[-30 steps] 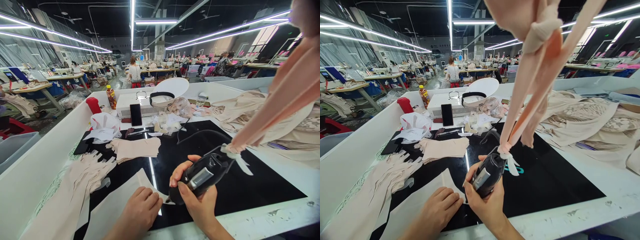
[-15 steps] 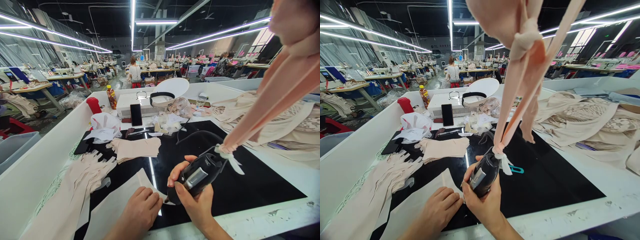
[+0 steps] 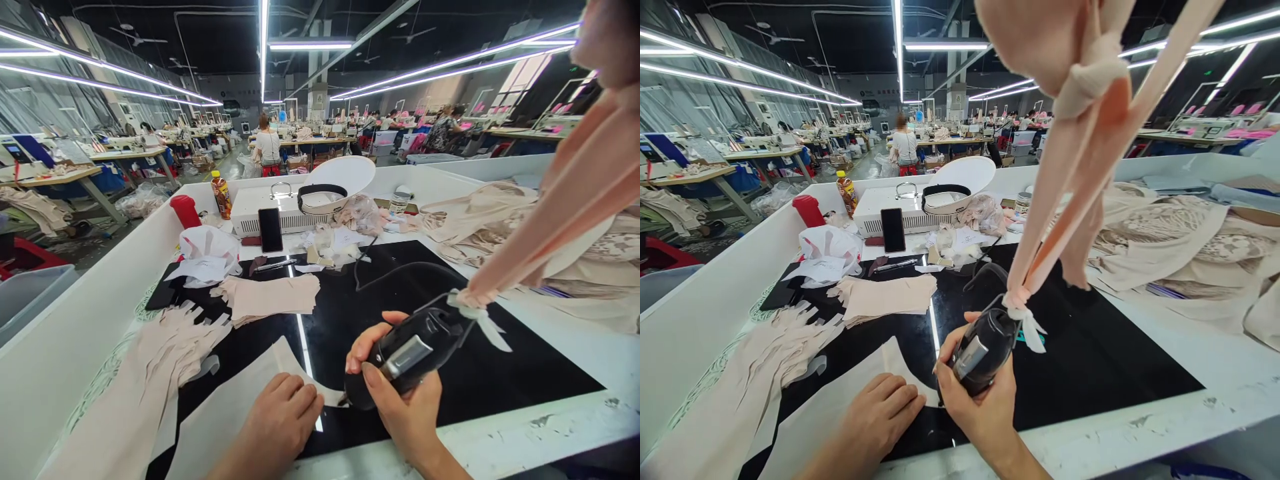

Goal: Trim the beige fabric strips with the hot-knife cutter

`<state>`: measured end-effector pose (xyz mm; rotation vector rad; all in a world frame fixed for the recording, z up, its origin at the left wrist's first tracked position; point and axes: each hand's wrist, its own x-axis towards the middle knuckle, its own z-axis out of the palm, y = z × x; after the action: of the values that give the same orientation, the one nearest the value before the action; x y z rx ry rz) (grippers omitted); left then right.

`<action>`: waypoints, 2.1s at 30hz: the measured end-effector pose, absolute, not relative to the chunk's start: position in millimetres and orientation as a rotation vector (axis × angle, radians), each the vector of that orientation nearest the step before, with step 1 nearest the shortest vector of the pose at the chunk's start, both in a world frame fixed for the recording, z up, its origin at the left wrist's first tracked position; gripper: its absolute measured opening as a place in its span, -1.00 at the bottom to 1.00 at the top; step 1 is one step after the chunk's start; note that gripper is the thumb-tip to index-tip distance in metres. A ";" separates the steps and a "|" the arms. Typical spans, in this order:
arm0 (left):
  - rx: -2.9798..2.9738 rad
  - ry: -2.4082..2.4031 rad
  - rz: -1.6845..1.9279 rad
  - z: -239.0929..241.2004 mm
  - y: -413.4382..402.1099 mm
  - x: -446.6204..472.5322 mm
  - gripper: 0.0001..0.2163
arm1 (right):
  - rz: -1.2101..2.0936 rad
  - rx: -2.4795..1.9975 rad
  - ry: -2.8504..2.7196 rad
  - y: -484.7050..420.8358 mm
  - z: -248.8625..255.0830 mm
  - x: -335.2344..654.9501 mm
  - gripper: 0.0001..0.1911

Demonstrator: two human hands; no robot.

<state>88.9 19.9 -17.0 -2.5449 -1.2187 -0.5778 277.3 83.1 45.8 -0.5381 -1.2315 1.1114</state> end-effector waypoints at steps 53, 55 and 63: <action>-3.222 -1.754 -0.169 19.9 88.0 63.1 -0.49 | 1.140 -0.550 -1.114 113.2 58.6 249.3 -0.53; -3.202 -1.767 -0.157 18.9 87.0 61.1 -0.46 | 1.132 -0.548 -1.121 114.1 57.9 247.1 -0.52; -3.158 -1.741 -0.153 14.1 83.7 56.1 -0.38 | 1.141 -0.511 -1.140 113.2 58.4 239.3 -0.60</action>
<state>56.1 83.7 14.1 -3.1583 -1.7413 -0.1531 239.3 113.2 58.4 -0.5106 -1.1403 1.1405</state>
